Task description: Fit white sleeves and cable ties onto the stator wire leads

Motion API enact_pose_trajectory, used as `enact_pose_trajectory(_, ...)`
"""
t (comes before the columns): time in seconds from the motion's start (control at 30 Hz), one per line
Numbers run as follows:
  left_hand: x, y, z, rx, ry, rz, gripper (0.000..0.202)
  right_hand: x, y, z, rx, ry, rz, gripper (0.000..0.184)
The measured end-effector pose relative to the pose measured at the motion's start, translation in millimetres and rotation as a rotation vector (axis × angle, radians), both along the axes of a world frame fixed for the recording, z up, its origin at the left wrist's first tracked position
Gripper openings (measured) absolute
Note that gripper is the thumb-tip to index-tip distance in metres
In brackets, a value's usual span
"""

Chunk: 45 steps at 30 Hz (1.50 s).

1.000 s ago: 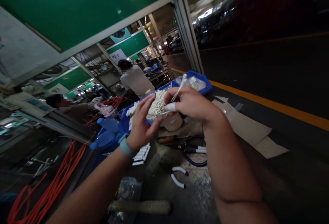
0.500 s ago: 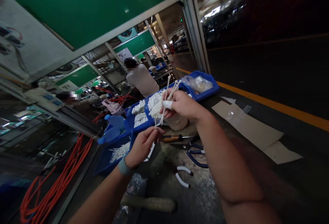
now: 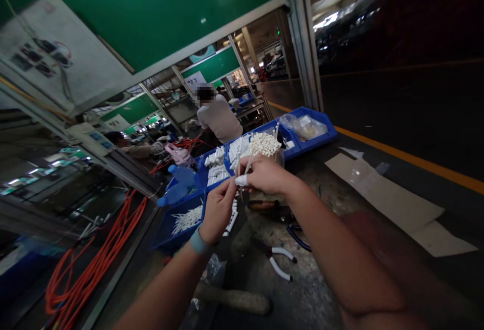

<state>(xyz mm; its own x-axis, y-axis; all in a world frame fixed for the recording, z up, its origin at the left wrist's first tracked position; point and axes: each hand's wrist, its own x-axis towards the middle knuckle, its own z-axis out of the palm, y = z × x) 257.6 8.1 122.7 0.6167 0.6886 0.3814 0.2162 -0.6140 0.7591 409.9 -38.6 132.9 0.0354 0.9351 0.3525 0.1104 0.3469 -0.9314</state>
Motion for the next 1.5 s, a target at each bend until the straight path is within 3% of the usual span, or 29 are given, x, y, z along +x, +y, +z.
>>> enact_pose_trajectory(0.1,-2.7,-0.4,-0.2,-0.12,0.033,-0.08,0.037,1.8,-1.5,-0.1,-0.046,-0.067,0.028,0.005)
enact_pose_trajectory(0.2,-7.8,1.4,-0.7,-0.111,0.059,-0.082,0.032,1.7,-0.9,-0.8,-0.054,-0.122,0.024,0.012)
enact_pose_trajectory(0.37,-14.1,5.8,-4.0,-0.049,0.107,-0.062,0.03,-2.3,4.7,-3.8,-0.009,0.11,0.11,0.04)
enact_pose_trajectory(0.5,-18.6,8.8,-1.1,0.119,0.205,-0.098,0.031,-4.2,4.4,-3.7,-0.032,0.099,0.217,0.017)
enact_pose_trajectory(0.6,-23.2,10.9,4.6,0.172,0.218,-0.106,0.025,-3.4,1.7,-1.2,-0.017,0.126,0.153,0.012)
enact_pose_trajectory(0.67,-24.6,11.7,6.7,0.086,0.092,-0.083,0.023,-4.0,1.0,0.7,0.003,0.183,0.102,0.013)
enact_pose_trajectory(0.73,-22.4,11.1,6.3,-0.186,-0.222,-0.047,0.024,-8.0,2.4,1.2,0.037,0.199,0.071,0.012)
enact_pose_trajectory(0.83,-12.2,7.2,2.9,-0.559,-0.615,-0.022,0.025,-20.1,7.5,-1.2,0.123,0.034,0.009,0.008)
enact_pose_trajectory(0.97,1.4,3.3,0.1,-0.615,-0.688,-0.069,0.03,-25.2,5.5,0.2,0.178,-0.133,-0.057,0.012)
enact_pose_trajectory(1.03,4.1,6.8,0.4,-0.483,-0.627,-0.064,0.035,-12.7,-4.0,5.8,0.204,-0.086,-0.129,0.01)
enact_pose_trajectory(1.17,11.6,26.1,2.1,0.214,-0.182,-0.018,0.047,31.3,-28.1,14.3,0.28,0.032,-0.366,0.008)
enact_pose_trajectory(1.27,30.3,42.6,1.6,0.598,0.124,-0.065,0.076,55.4,-35.5,8.9,0.194,-0.199,-0.505,0.008)
enact_pose_trajectory(1.37,55.3,54.6,-3.1,0.708,0.258,-0.059,0.093,60.5,-33.4,1.5,0.1,-0.437,-0.599,0.011)
enact_pose_trajectory(1.5,73.6,62.3,-13.5,0.709,0.243,-0.038,0.065,55.2,-28.8,1.1,0.213,-0.46,-0.708,0.01)
